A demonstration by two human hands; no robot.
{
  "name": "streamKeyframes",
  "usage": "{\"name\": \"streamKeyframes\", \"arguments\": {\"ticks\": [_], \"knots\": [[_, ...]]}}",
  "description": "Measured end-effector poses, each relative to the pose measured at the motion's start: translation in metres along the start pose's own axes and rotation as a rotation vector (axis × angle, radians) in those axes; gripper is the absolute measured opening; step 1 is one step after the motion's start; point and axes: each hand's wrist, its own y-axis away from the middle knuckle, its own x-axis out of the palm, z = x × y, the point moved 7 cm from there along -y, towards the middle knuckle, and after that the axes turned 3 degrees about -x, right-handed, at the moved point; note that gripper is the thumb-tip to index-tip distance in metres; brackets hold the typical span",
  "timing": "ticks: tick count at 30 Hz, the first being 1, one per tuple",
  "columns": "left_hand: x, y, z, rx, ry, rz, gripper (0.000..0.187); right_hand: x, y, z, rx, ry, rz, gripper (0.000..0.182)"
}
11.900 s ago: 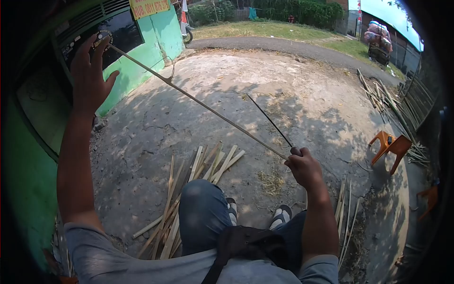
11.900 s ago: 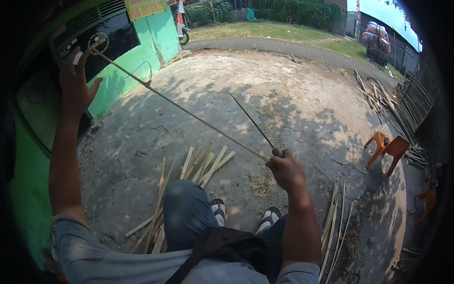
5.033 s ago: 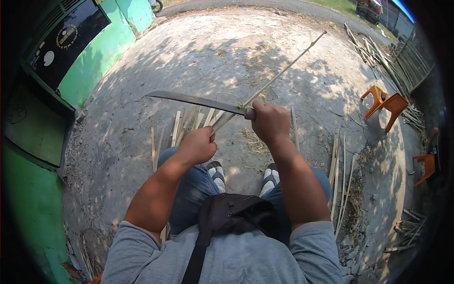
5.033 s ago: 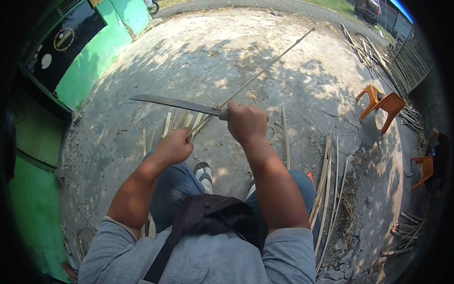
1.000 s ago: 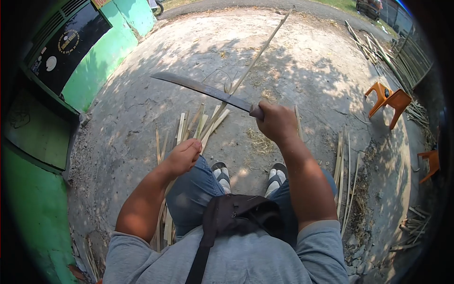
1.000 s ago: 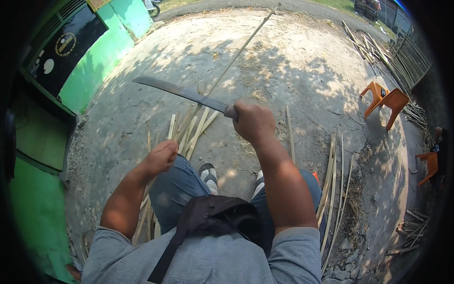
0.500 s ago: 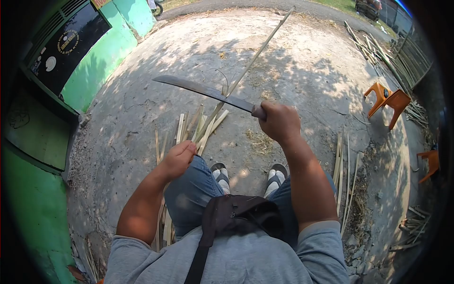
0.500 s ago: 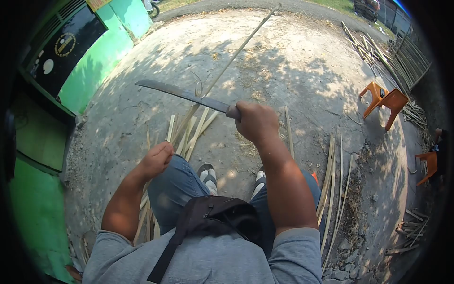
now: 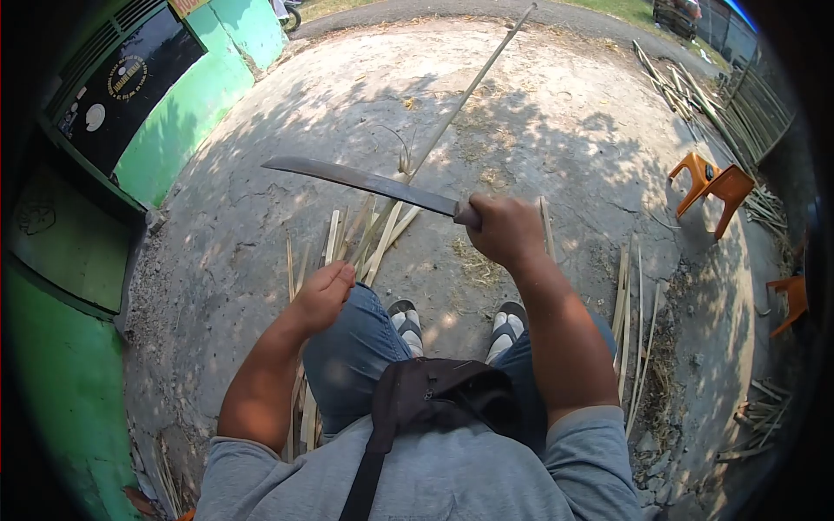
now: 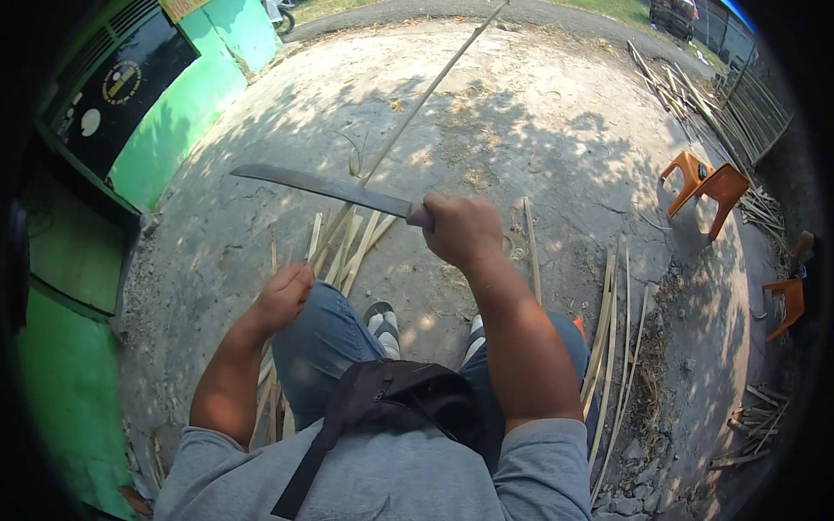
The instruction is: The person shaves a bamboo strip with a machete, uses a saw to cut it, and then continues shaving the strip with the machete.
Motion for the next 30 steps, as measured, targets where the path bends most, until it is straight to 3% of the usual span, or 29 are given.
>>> {"name": "streamKeyframes", "arguments": {"ticks": [3, 6, 8, 11, 13, 16, 20, 22, 26, 30], "knots": [[0.012, 0.0, -0.011, 0.076, -0.092, -0.024, 0.035, 0.003, 0.005, 0.029, -0.152, -0.012, -0.039, 0.015], [0.011, 0.001, -0.015, 0.131, -0.233, -0.076, 0.037, -0.002, -0.001, 0.004, -0.057, 0.018, -0.011, 0.02], [0.001, 0.007, -0.018, 0.111, -0.32, -0.097, 0.038, -0.003, 0.0, -0.039, 0.13, -0.057, -0.055, 0.023], [0.001, 0.001, -0.018, 0.14, -0.35, -0.117, 0.04, -0.002, -0.002, -0.038, 0.102, 0.033, -0.018, 0.019], [0.001, -0.003, -0.01, 0.114, -0.333, -0.128, 0.039, -0.002, 0.001, -0.025, 0.122, 0.011, 0.018, 0.017], [0.013, -0.005, -0.014, 0.118, -0.328, -0.1, 0.038, 0.007, 0.001, 0.001, -0.008, -0.009, 0.072, 0.016], [0.014, 0.001, -0.017, 0.147, -0.356, -0.07, 0.038, 0.01, 0.003, 0.005, -0.124, 0.03, -0.019, 0.017], [0.003, 0.011, -0.02, 0.138, -0.36, -0.068, 0.038, -0.002, 0.0, -0.043, 0.147, -0.003, -0.059, 0.018], [-0.018, 0.011, -0.015, 0.141, -0.371, -0.052, 0.036, -0.004, 0.001, -0.035, 0.122, 0.047, -0.037, 0.014], [-0.02, 0.01, 0.004, 0.036, -0.192, -0.018, 0.035, 0.01, 0.004, -0.009, 0.038, -0.006, 0.034, 0.012]]}}
